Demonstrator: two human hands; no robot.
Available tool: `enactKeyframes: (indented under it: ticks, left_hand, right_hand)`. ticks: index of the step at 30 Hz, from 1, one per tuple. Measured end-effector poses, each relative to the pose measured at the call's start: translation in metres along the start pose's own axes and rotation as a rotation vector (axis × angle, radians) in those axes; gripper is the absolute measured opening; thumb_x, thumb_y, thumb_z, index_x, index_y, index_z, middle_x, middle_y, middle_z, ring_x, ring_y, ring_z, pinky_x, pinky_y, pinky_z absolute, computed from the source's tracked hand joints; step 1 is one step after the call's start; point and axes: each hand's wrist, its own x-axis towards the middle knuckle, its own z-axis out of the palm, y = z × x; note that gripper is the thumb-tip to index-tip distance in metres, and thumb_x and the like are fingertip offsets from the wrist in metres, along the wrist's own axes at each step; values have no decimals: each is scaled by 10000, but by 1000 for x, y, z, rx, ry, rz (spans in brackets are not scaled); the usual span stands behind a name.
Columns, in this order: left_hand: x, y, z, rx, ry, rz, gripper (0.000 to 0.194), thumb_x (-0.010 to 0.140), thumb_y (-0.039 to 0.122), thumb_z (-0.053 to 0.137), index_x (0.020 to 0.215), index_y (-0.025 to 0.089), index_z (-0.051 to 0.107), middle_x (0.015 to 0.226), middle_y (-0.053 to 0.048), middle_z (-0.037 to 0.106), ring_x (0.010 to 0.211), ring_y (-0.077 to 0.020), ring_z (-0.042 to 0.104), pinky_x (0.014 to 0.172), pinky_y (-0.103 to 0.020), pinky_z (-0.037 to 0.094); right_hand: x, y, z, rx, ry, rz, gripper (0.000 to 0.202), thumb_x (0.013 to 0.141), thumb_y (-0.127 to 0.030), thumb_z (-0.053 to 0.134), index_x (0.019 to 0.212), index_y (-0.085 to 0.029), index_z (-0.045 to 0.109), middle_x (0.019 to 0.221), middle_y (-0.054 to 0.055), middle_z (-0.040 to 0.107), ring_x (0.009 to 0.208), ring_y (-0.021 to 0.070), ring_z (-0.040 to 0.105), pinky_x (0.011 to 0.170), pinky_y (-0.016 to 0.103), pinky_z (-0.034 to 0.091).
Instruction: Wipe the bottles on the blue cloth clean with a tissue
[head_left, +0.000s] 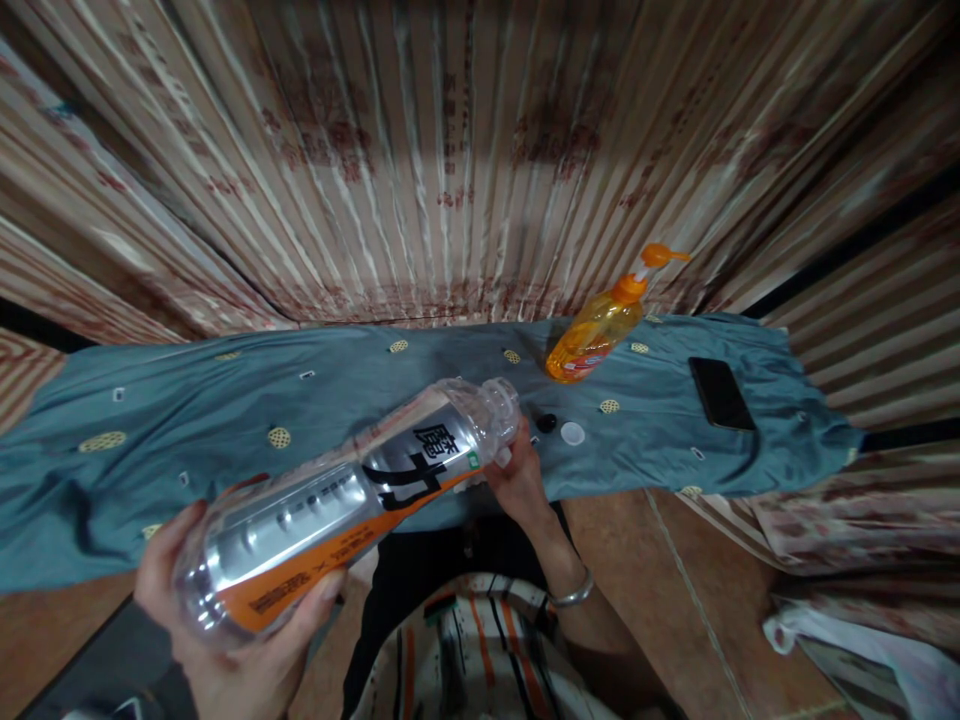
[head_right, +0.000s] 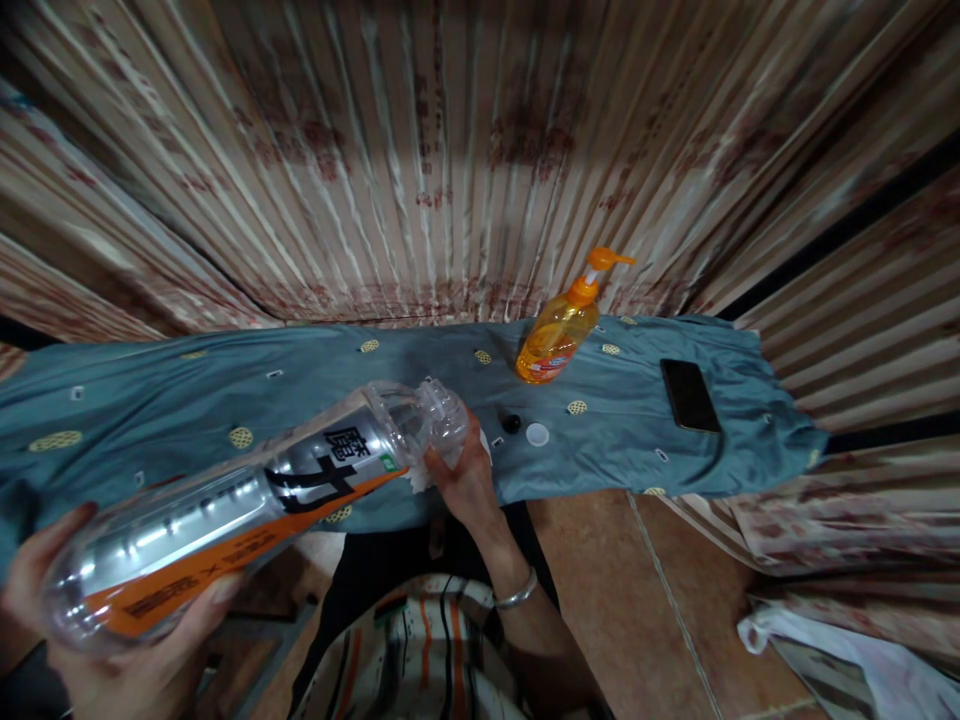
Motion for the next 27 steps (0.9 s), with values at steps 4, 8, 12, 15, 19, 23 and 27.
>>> enactKeyframes:
  ticks: [4,8,12,15,19,23,27]
  left_hand:
    - [0,-1,0,19,4,6,1054,487,329,901,1452,323,477,1316,-29,604,1129,-222,646,1080,-369,522]
    - [-3,-3,-1,4,7,-16,1076,464,297,911,1450,329,480,1325,-27,603,1140,-214,642,1066,-343,526]
    - [-2,1,1,-2,4,-22,1042,495,330,901,1448,340,481,1308,-28,597,1118,-224,643,1074,-388,532]
    - [2,4,3,0,3,-2,1028,507,339,896,1448,340,482,1291,-27,608,1118,-223,647,1077,-379,532]
    - [4,7,2,14,-3,27,1011,527,334,888,1451,341,479,1278,-25,614,1097,-211,653,1040,-357,558]
    - [2,6,1,19,-5,19,1009,542,338,884,1460,341,465,1296,-15,607,1124,-193,642,1061,-318,535]
    - [1,6,2,-7,-15,-9,1014,548,321,881,1467,341,453,1307,-5,609,1145,-174,641,1056,-267,521]
  right_hand:
    - [0,0,0,3,-11,-3,519,841,-391,681,1300,-232,501,1137,104,709,1076,279,700,965,456,571]
    - [0,1,-1,0,-10,-17,530,842,-387,690,1311,-239,493,1140,97,711,1094,278,698,978,460,568]
    - [0,1,-1,-2,-20,-11,549,854,-374,690,1339,-229,480,1183,110,714,1077,269,705,962,452,579]
    - [0,0,-2,-7,-15,-7,579,852,-374,687,1367,-227,468,1198,115,713,1089,273,701,965,462,576]
    - [0,0,-1,-3,-9,-5,566,843,-369,682,1355,-230,483,1192,111,713,1072,267,704,954,452,578]
    - [0,1,0,0,1,-13,574,840,-368,690,1358,-233,485,1182,101,716,1073,261,703,960,431,576]
    - [-1,1,0,10,-4,-4,579,846,-378,687,1364,-225,479,1182,107,715,1069,263,709,956,430,582]
